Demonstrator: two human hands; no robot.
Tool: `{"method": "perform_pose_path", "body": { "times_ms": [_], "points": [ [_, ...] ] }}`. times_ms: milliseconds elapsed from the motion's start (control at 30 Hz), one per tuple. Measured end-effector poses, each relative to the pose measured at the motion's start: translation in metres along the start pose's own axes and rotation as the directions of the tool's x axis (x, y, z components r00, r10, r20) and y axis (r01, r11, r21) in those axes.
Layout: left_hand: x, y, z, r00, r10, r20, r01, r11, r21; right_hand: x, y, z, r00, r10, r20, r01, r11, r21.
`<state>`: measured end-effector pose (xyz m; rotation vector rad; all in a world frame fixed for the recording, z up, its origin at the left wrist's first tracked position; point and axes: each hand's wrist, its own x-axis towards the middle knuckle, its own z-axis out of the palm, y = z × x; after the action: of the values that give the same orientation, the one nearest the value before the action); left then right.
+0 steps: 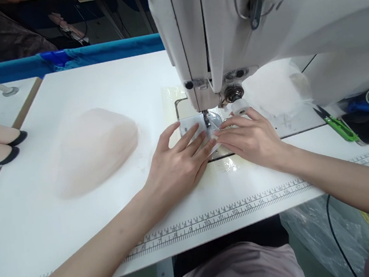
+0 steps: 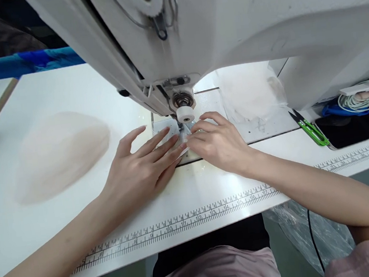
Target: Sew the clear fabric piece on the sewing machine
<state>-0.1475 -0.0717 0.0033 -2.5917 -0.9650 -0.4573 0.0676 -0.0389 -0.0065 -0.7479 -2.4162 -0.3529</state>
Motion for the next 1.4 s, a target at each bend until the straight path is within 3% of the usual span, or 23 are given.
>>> {"method": "perform_pose_path", "body": {
  "times_ms": [333, 600, 767, 1400],
  "points": [
    [0.008, -0.017, 0.014, 0.999, -0.033, -0.034, 0.035, 0.998, 0.043, 0.004, 0.007, 0.012, 0.997, 0.076, 0.025, -0.074, 0.994, -0.077],
    [0.004, -0.009, 0.008, 0.996, 0.013, -0.089, -0.010, 0.999, 0.030, 0.003, 0.003, 0.006, 0.997, 0.029, 0.074, -0.020, 0.992, -0.127],
    [0.002, -0.009, 0.008, 0.999, -0.033, -0.044, 0.031, 0.998, -0.050, 0.001, 0.003, 0.004, 0.996, -0.014, 0.088, 0.028, 0.987, -0.159],
    [0.005, -0.012, 0.011, 0.998, -0.048, -0.039, 0.043, 0.991, -0.127, 0.003, 0.002, 0.005, 0.994, 0.024, 0.107, 0.000, 0.976, -0.216]
  ]
}}
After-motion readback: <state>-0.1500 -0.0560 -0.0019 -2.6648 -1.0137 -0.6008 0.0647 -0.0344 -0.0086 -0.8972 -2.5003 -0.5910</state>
